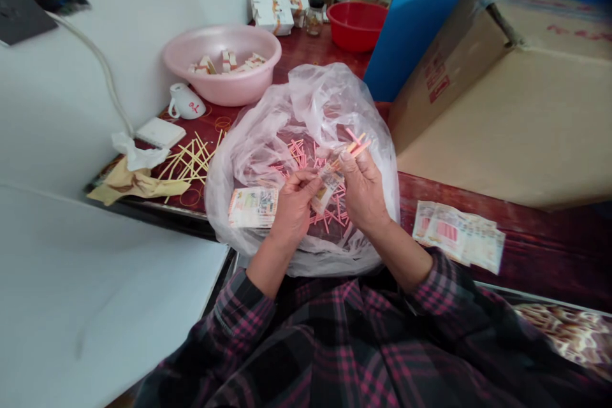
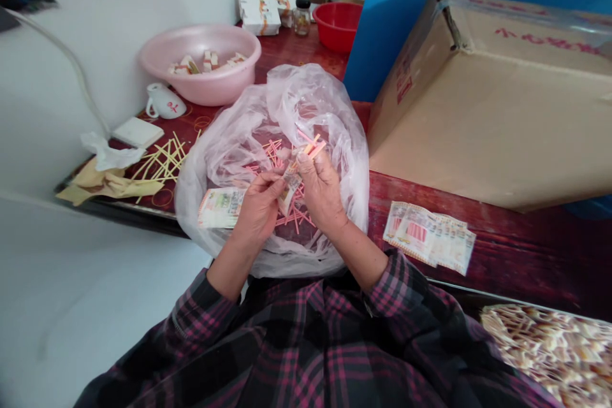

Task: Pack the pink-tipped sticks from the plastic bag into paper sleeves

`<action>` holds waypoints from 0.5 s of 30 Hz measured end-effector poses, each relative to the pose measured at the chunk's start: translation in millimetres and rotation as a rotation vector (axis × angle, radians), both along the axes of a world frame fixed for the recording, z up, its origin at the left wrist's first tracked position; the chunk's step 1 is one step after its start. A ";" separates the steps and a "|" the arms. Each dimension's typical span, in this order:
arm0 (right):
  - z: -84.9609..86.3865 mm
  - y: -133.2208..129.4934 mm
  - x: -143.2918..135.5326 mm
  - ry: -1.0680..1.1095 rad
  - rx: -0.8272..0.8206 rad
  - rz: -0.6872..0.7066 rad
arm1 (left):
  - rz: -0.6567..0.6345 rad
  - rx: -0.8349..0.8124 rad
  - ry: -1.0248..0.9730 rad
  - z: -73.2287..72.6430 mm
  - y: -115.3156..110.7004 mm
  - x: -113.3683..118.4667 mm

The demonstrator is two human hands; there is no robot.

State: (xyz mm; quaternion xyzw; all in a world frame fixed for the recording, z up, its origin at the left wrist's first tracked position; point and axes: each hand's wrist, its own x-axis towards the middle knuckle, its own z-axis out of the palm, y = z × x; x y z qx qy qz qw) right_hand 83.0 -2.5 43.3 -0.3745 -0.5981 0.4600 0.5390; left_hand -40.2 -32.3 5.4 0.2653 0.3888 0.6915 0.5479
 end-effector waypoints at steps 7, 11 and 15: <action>-14.4 15.4 3.7 0.032 -0.018 0.088 | 0.014 -0.061 0.061 -5.3 3.2 1.2; -13.3 16.5 8.6 -0.023 0.016 0.083 | 0.015 -0.072 0.040 -3.6 4.9 2.5; -7.6 8.7 17.0 -0.151 0.018 0.070 | -0.004 -0.067 0.033 -4.1 5.5 1.7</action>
